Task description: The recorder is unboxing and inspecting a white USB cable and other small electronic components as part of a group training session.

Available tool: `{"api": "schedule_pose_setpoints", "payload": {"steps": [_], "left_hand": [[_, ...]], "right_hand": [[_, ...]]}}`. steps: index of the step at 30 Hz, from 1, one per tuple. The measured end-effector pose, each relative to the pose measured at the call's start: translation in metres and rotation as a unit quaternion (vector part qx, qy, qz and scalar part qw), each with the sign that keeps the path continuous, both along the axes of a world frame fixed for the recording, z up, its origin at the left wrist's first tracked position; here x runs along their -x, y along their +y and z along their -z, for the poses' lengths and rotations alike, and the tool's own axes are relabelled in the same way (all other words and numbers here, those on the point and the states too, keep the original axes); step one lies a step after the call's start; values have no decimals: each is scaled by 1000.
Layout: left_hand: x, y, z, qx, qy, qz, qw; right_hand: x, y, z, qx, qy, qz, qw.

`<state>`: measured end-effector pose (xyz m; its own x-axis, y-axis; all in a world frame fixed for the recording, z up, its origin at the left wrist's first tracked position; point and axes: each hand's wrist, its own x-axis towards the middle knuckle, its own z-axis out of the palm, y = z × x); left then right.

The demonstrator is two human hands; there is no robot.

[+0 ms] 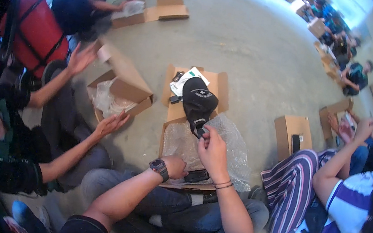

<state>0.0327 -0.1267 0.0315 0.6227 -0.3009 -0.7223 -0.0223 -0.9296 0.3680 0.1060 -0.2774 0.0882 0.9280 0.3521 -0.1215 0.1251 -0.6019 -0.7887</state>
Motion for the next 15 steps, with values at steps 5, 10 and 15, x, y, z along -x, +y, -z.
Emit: {"api": "schedule_pose_setpoints", "payload": {"steps": [5, 10, 15], "left_hand": [[-2, -12, 4, -1, -10, -2, 1000], [-2, -12, 4, 39, -39, -23, 998], [-6, -17, 9, 86, -135, -52, 986]], "right_hand": [[-57, 73, 28, 132, -332, -4, 934], [-126, 110, 44, 333, -146, 18, 932], [-190, 83, 35, 260, -275, 22, 925]]}}
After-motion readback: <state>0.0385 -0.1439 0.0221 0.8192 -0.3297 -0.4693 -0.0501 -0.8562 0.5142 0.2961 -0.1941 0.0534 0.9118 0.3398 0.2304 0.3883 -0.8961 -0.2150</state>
